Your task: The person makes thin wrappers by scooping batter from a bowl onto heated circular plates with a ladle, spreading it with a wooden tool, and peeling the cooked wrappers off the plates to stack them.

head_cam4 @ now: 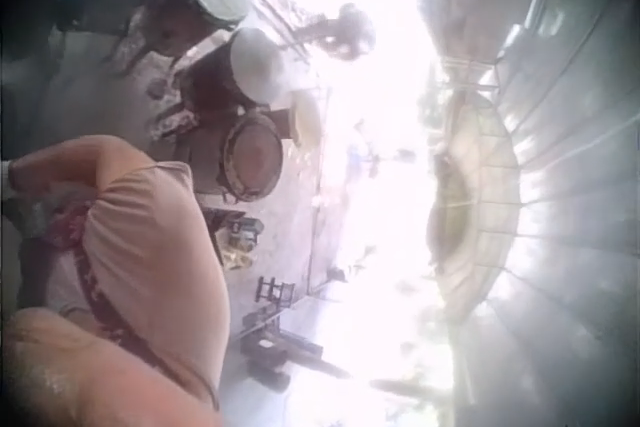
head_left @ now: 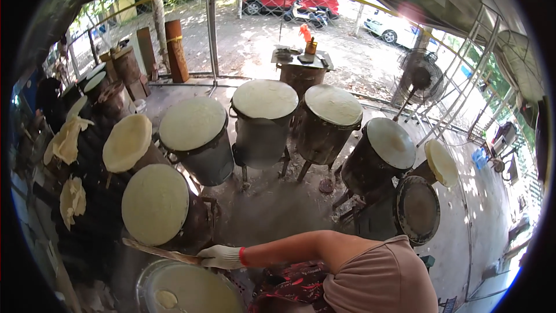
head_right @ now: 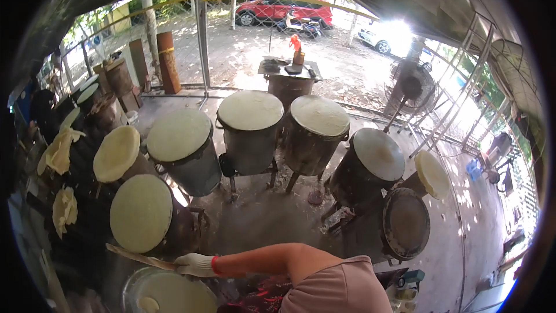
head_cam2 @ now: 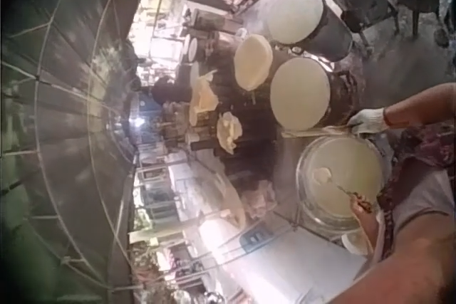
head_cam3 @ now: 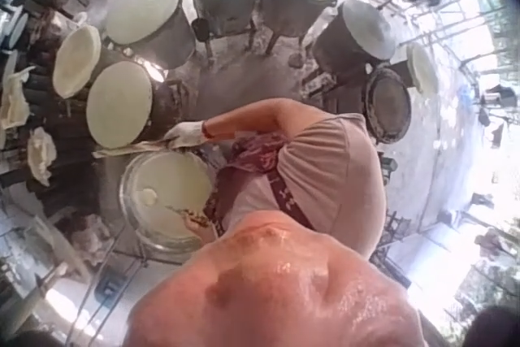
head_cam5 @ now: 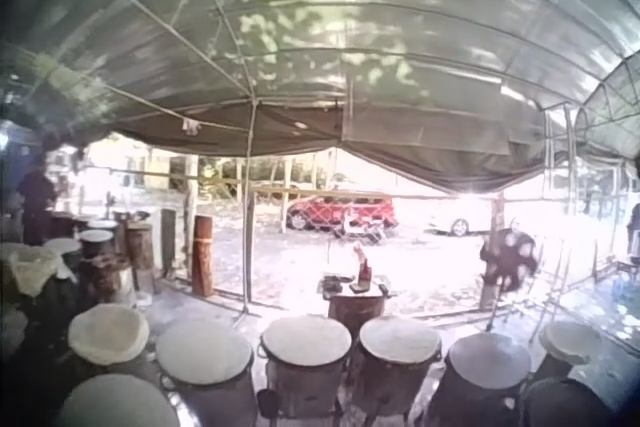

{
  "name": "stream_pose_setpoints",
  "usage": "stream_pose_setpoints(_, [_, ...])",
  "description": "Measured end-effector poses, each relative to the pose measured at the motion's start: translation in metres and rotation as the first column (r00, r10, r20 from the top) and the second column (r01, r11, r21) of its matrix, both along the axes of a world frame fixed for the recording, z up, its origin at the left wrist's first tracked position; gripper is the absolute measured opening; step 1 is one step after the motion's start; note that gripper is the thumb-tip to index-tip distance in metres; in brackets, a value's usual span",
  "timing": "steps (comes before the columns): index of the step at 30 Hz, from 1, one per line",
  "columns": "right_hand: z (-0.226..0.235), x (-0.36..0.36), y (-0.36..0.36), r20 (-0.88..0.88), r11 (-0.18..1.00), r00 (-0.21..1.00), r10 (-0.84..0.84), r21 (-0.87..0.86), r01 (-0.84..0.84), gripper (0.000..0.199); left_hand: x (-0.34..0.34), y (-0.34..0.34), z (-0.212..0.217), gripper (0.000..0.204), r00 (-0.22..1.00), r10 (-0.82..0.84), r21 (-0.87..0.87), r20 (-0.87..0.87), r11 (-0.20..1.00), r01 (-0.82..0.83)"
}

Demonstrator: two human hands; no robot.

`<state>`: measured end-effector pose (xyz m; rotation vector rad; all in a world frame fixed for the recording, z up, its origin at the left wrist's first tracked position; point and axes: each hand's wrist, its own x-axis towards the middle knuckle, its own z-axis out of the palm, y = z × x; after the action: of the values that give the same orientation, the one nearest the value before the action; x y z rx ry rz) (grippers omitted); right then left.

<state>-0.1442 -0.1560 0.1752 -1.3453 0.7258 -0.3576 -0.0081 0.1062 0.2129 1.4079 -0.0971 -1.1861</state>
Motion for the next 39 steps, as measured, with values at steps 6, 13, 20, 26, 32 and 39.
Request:
stream_pose_setpoints(6, [-0.002,0.058,0.015,-0.055,0.990,0.991,0.121,0.081,-0.117,0.024,0.028,0.037,-0.051,0.028,0.989,0.138,0.207,-0.060,0.971,-0.123])
stream_pose_setpoints(13, [-0.072,0.077,0.047,-0.144,0.949,0.938,0.314,0.044,-0.311,0.030,0.015,0.061,-0.059,0.030,0.961,0.229,0.299,-0.153,0.938,-0.176])
stream_pose_setpoints(20, [-0.083,0.063,0.013,-0.195,0.994,0.978,0.068,-0.067,-0.082,0.024,0.058,0.048,-0.139,0.018,0.858,0.428,0.385,-0.282,0.870,-0.307])
stream_pose_setpoints(26, [-0.108,0.084,-0.002,-0.476,0.884,0.830,0.291,-0.199,-0.424,0.032,0.058,0.078,-0.179,0.014,0.861,0.460,0.314,-0.216,0.868,-0.384])
stream_pose_setpoints(32, [-0.140,0.139,0.021,-0.764,0.540,0.585,0.272,-0.382,-0.750,0.040,0.072,0.087,-0.231,0.017,0.975,0.220,0.440,-0.022,0.878,-0.189])
stream_pose_setpoints(39, [-0.156,0.193,-0.002,-0.710,0.669,0.311,0.632,0.296,-0.681,0.043,0.111,0.047,-0.312,0.021,0.588,-0.335,0.588,0.737,0.746,-0.313])
